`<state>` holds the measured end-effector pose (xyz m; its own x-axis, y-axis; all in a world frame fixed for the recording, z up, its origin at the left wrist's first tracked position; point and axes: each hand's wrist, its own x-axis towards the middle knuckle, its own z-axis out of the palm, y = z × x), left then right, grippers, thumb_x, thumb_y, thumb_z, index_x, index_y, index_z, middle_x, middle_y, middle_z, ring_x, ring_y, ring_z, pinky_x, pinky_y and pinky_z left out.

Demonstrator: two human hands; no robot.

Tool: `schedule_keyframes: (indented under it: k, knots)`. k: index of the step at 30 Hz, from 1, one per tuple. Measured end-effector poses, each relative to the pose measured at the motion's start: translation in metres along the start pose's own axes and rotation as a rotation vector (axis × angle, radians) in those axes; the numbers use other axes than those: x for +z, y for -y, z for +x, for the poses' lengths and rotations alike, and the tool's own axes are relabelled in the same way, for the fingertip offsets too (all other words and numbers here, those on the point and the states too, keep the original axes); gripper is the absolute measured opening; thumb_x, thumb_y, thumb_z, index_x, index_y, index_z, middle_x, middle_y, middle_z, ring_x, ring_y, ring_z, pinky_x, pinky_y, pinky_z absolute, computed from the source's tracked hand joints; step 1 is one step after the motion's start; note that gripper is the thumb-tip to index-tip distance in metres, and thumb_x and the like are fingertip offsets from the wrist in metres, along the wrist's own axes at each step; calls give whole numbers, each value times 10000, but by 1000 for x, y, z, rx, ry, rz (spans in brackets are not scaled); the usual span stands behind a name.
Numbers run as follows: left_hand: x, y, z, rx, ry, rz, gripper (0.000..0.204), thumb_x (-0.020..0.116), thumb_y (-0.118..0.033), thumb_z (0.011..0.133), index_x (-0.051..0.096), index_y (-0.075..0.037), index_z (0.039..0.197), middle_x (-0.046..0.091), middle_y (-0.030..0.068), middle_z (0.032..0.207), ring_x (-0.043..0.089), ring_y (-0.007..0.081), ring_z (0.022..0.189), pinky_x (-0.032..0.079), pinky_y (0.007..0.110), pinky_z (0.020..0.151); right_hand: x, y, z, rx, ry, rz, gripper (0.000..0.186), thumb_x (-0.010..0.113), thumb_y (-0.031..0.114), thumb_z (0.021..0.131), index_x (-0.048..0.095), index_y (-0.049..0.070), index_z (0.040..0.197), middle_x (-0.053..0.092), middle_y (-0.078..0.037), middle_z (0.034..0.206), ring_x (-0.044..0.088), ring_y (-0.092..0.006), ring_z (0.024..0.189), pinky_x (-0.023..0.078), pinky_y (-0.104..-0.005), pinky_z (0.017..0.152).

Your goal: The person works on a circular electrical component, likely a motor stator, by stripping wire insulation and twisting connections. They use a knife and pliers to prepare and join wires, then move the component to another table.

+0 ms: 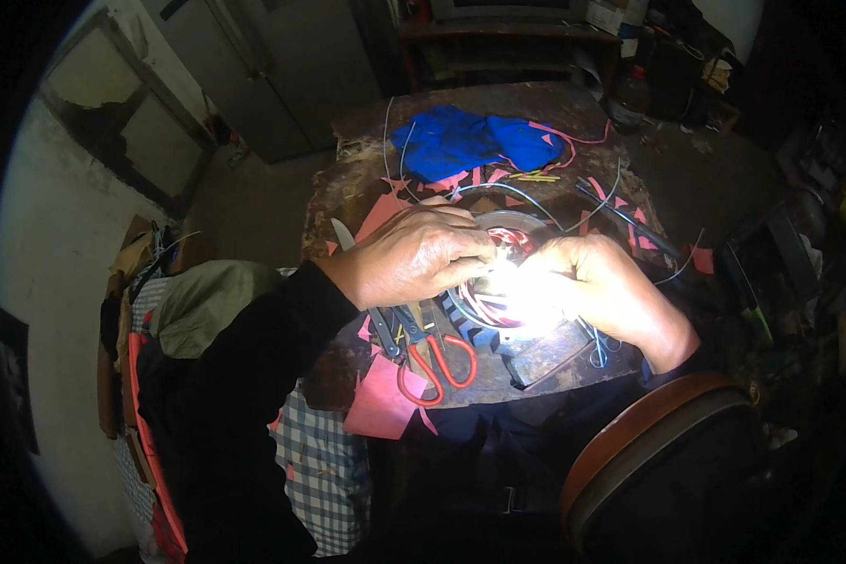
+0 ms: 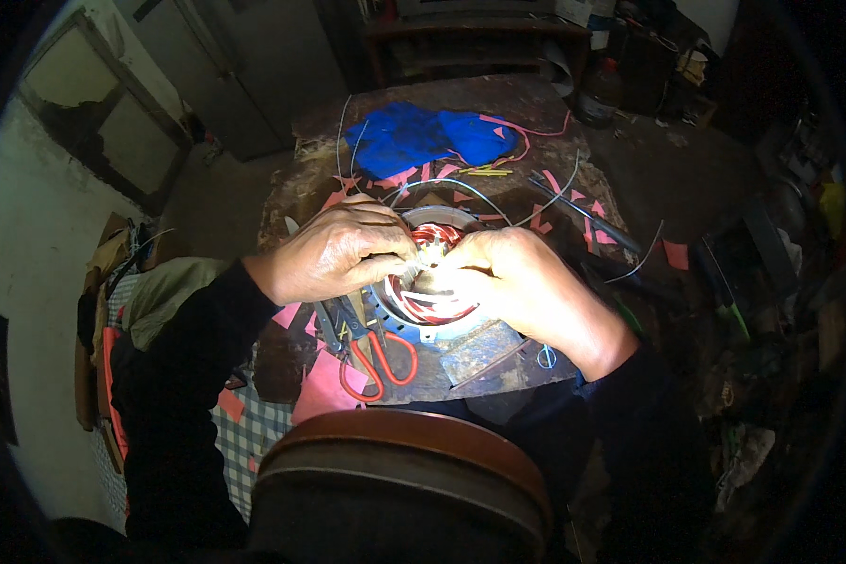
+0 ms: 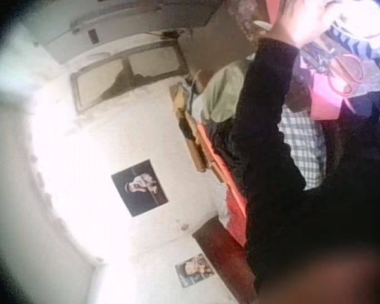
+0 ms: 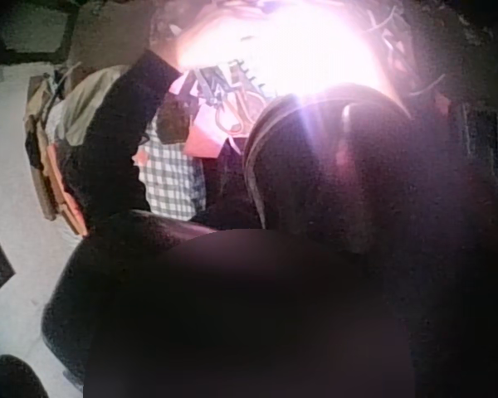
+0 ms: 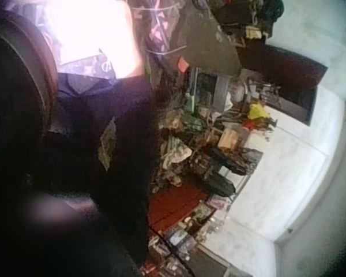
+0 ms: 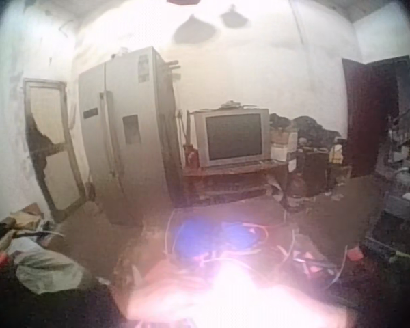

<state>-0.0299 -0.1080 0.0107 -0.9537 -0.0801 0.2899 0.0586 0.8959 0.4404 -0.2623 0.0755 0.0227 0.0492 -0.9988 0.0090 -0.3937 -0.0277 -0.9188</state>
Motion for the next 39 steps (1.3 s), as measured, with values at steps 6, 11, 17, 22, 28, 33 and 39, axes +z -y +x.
schedule_keyframes:
  k: [6,11,17,22,28,33,39]
  knots:
    - [1,5,6,-38,1,12,194,819,-154,1010,814,-26,1155,806,171,1134,775,362,1054,612,462,954,-3,0,10,-74,42,-149,218,800,173,972,831,-28,1052,803,-177,934,796,-254,838,601,-392,778]
    - [1,-10,9,-7,-144,99,226,841,-164,985,811,-22,1158,800,154,1059,780,343,974,621,449,933,-1,3,17,-105,32,-399,208,811,173,968,831,-24,1034,790,-169,908,791,-257,843,601,-395,774]
    - [19,-65,-10,163,-421,261,164,845,-114,947,788,-32,1077,774,120,994,767,270,858,616,438,795,-20,6,-14,-42,-229,114,161,768,77,1028,800,-53,1118,821,-121,1061,769,-146,947,604,-312,844]
    - [57,-80,2,-3,-348,170,239,862,-141,923,804,-44,1134,787,128,1081,764,334,1021,607,438,887,-8,-1,-39,-105,-206,-381,131,795,87,980,808,-4,1073,793,-196,979,786,-330,854,613,-401,785]
    - [63,-70,12,-165,-252,-48,173,795,-99,963,805,-47,1128,781,159,1048,762,386,973,619,456,877,6,-15,-37,-275,-243,-383,165,801,141,947,780,14,1049,762,-192,948,752,-398,924,602,-480,803]
    - [46,-63,17,-451,8,-615,194,795,-197,1084,798,-4,1109,791,33,978,688,65,907,574,283,864,3,-21,-32,-314,-178,-294,166,795,171,939,771,24,1014,747,-182,912,747,-401,865,591,-473,751]
    - [27,-54,26,-413,136,-513,207,793,-192,1063,825,2,1127,817,78,987,719,109,916,585,311,876,8,-27,-32,-363,-202,-326,159,792,169,933,774,35,1017,733,-188,881,748,-398,839,591,-476,737]
